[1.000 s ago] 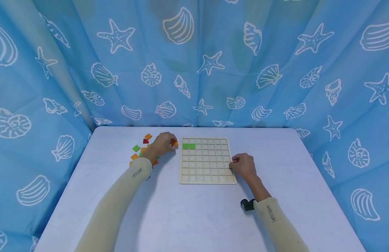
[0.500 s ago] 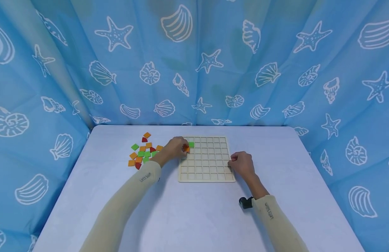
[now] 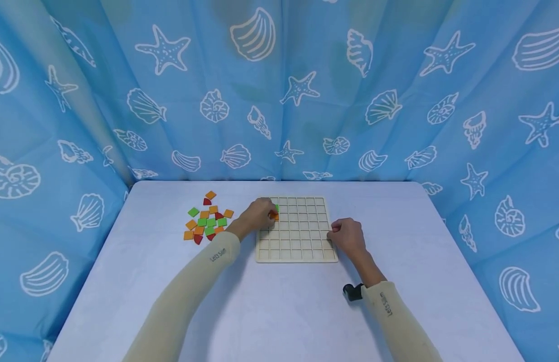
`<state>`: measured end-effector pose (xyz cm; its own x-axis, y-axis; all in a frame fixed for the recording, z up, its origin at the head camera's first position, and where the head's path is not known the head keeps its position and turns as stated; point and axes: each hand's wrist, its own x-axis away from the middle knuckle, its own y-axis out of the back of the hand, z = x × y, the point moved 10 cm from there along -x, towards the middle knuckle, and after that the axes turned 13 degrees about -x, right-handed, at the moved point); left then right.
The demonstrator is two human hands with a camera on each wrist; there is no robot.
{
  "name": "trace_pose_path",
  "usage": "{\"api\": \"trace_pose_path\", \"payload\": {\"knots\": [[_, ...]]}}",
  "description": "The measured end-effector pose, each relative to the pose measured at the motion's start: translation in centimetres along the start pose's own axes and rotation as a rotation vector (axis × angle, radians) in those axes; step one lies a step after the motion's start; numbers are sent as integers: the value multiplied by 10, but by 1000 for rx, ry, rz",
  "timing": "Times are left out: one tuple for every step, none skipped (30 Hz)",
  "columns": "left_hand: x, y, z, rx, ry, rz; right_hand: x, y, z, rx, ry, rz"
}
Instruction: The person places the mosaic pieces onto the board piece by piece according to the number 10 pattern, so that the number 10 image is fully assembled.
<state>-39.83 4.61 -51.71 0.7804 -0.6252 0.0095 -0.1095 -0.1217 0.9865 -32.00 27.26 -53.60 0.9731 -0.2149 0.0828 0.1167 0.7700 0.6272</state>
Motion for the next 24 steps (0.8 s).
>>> {"api": "trace_pose_path", "payload": {"knots": [[0,0,0,5,2,-4,0,0,0,0,-2,0],[0,0,-1,4,-1,-8,0,0,0,1,-4,0],[0,1,-2,-1,-8,-8,0,0,-1,1,-6,0],[0,1,-4,-12,-21,-11,0,0,-1,4,-9,0],[0,1,-5,-22,-33,-11,0,0,-1,4,-13,-2],[1,2,-7,-32,-51,-15,0,0,-2,4,-13,-2],[1,3,-10,-43,-70,-21,-1,-1,-2,4,-14,-1],[2,3,-12,-56,-86,-23,-1,-1,-2,4,-12,-1],[2,3,-13,-65,-99,-24,-1,-1,-2,3,-10,-2],[3,4,-14,-69,-106,-27,-1,-1,-2,2,-8,-2],[3,4,-13,-66,-110,-31,-1,-1,-1,0,-7,-4],[4,4,-13,-67,-109,-33,-1,-2,-1,0,-3,-2],[6,5,-11,-58,-102,-32,-1,-2,-1,1,-1,-4],[7,6,-9,-49,-94,-30,-1,-2,-1,2,0,-7],[8,7,-5,-37,-80,-27,-1,-2,-1,3,2,-8],[10,10,-2,-25,-66,-27,0,-2,-1,2,4,-6],[12,13,3,-15,-44,-28,0,-2,0,2,8,-4],[14,17,10,-4,-16,-25,0,-2,0,2,8,-5],[16,21,16,5,9,-24,1,-2,0,2,6,-6],[18,24,24,10,34,-24,1,-2,1,1,4,-7],[21,28,32,11,60,-21,1,-1,1,1,2,-7],[23,30,40,7,84,-21,2,-1,2,-1,3,-6],[27,32,49,7,108,-19,2,-1,2,2,3,-6],[30,34,57,14,133,-13,2,0,2,4,-1,-7]]}}
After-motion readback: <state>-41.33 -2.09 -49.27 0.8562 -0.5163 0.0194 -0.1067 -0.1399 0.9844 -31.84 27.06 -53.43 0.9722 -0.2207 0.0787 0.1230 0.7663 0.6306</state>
